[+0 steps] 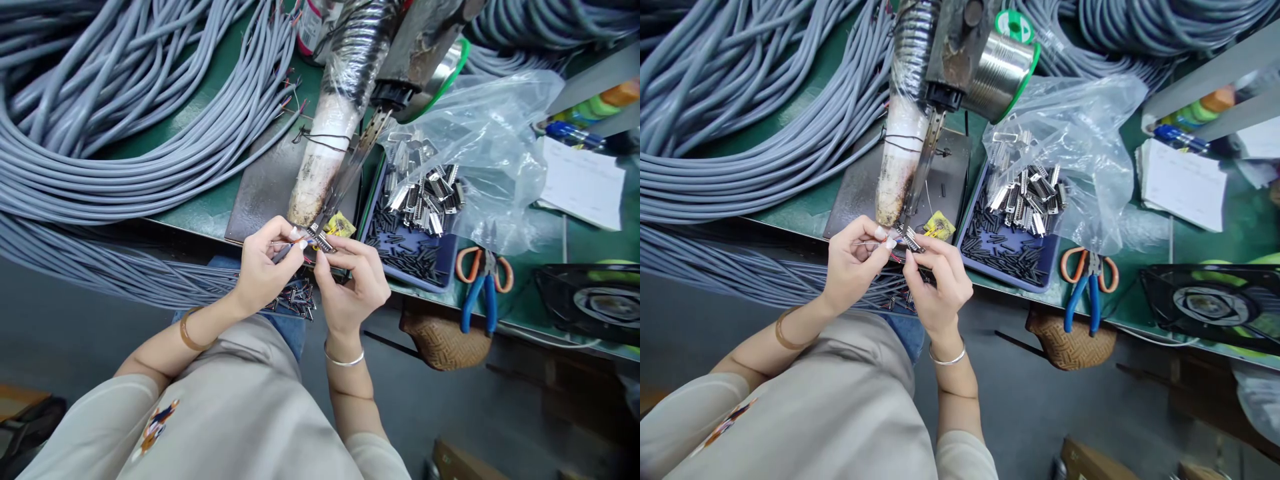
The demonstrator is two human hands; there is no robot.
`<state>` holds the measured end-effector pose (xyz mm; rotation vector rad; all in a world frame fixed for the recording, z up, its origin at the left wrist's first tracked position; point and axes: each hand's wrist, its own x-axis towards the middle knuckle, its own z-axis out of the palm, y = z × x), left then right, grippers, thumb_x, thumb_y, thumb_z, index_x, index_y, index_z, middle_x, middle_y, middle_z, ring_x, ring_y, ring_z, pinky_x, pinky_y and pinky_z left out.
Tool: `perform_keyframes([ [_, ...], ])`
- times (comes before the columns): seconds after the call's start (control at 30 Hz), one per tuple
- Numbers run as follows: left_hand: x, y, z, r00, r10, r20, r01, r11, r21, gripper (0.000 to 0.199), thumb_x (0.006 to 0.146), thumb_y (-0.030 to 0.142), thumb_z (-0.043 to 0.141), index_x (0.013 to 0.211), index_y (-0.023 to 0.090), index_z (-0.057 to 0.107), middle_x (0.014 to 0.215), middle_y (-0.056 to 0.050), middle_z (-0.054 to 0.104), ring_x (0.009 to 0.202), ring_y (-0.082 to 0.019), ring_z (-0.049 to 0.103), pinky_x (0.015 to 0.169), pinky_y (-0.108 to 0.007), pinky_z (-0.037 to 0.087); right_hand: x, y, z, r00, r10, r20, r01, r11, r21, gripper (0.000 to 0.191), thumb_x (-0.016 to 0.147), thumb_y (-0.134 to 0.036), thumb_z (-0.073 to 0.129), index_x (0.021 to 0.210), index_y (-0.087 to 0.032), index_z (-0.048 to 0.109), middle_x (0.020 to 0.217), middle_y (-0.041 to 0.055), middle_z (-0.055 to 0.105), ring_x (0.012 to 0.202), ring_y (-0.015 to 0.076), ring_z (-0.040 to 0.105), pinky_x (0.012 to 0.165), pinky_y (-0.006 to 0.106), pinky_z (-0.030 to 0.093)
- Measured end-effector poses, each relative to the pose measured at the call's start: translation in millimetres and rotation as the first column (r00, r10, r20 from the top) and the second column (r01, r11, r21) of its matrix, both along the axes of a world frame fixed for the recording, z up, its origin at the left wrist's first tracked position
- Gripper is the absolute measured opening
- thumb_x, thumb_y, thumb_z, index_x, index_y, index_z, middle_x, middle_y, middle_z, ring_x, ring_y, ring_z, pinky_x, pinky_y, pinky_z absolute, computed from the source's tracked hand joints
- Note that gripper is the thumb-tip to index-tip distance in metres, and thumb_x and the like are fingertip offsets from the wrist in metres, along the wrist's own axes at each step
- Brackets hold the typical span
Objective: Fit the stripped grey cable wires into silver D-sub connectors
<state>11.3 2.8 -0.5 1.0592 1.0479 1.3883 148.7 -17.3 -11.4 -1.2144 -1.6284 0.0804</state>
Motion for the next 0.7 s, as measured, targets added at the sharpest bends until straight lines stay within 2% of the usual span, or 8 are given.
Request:
perform_keyframes([
  [0.2, 0.5, -1.5, -4.2, 0.998, 0.041, -0.039, -0.036, 0.991, 0.132, 0.011, 0.081, 0.015, 0.069, 0.078, 0.018, 0.06, 0.075, 0.002, 0.067, 0.063, -0.006, 0.061, 0.06, -0.015, 0.052, -2.1, -0.7, 3.8, 0.999, -0.013, 0.048, 0.011, 0.999, 0.043, 0.016, 0.086, -0.009, 0.077, 0.089, -0.023, 0.069, 0.104, 0.0025, 0.078, 0.092, 0.0166, 0.076, 0.08, 0.03, 0.065],
  [0.4, -2.0, -2.9, -3.0, 0.998, 0.004, -0.064, 0.0, 0.998, 0.055, 0.012, 0.079, 0.015, 0.069, 0.075, 0.018, 0.058, 0.075, 0.001, 0.067, 0.065, -0.008, 0.063, 0.061, -0.016, 0.054, 1.3, -6.4, -5.9, 0.988, -0.011, 0.154, -0.006, 0.994, 0.105, 0.017, 0.087, -0.011, 0.075, 0.09, -0.024, 0.065, 0.107, 0.0046, 0.08, 0.087, 0.0152, 0.077, 0.073, 0.026, 0.064],
  [0.47, -2.6, -3.5, -2.0, 0.998, -0.004, -0.064, 0.006, 1.0, 0.031, 0.013, 0.078, 0.016, 0.071, 0.075, 0.018, 0.058, 0.074, 0.001, 0.067, 0.064, -0.008, 0.062, 0.06, -0.017, 0.054, 1.6, -7.1, -7.1, 0.993, -0.019, 0.118, 0.008, 0.996, 0.09, 0.017, 0.087, -0.011, 0.075, 0.091, -0.024, 0.065, 0.105, 0.0037, 0.08, 0.086, 0.0155, 0.078, 0.073, 0.027, 0.065],
  [0.57, -2.6, -5.3, -2.8, 0.998, -0.001, -0.066, 0.003, 1.0, 0.026, 0.013, 0.077, 0.018, 0.074, 0.077, 0.018, 0.06, 0.073, 0.001, 0.067, 0.063, -0.008, 0.063, 0.059, -0.017, 0.053, 0.2, -7.2, -5.5, 0.998, -0.016, -0.059, 0.014, 0.999, -0.037, 0.013, 0.09, -0.013, 0.073, 0.09, -0.024, 0.066, 0.099, 0.0018, 0.08, 0.088, 0.0164, 0.078, 0.074, 0.03, 0.065],
  [0.63, -1.8, -7.3, -5.3, 0.997, 0.019, -0.071, -0.015, 0.998, 0.056, 0.011, 0.079, 0.018, 0.073, 0.08, 0.018, 0.063, 0.075, 0.0, 0.068, 0.065, -0.009, 0.065, 0.061, -0.017, 0.055, -1.6, -7.2, -3.5, 0.989, -0.003, -0.147, -0.014, 0.993, -0.113, 0.012, 0.09, -0.013, 0.072, 0.087, -0.023, 0.066, 0.097, 0.0015, 0.079, 0.088, 0.0166, 0.078, 0.074, 0.031, 0.065],
  [0.7, -0.5, -9.3, -8.8, 0.994, 0.054, -0.094, -0.044, 0.993, 0.105, 0.008, 0.082, 0.018, 0.072, 0.082, 0.018, 0.064, 0.078, 0.0, 0.07, 0.067, -0.009, 0.066, 0.063, -0.017, 0.056, -3.2, -6.8, -1.7, 0.989, 0.012, -0.15, -0.028, 0.994, -0.107, 0.015, 0.089, -0.012, 0.074, 0.084, -0.022, 0.065, 0.096, 0.0014, 0.079, 0.086, 0.0157, 0.077, 0.075, 0.03, 0.064],
])
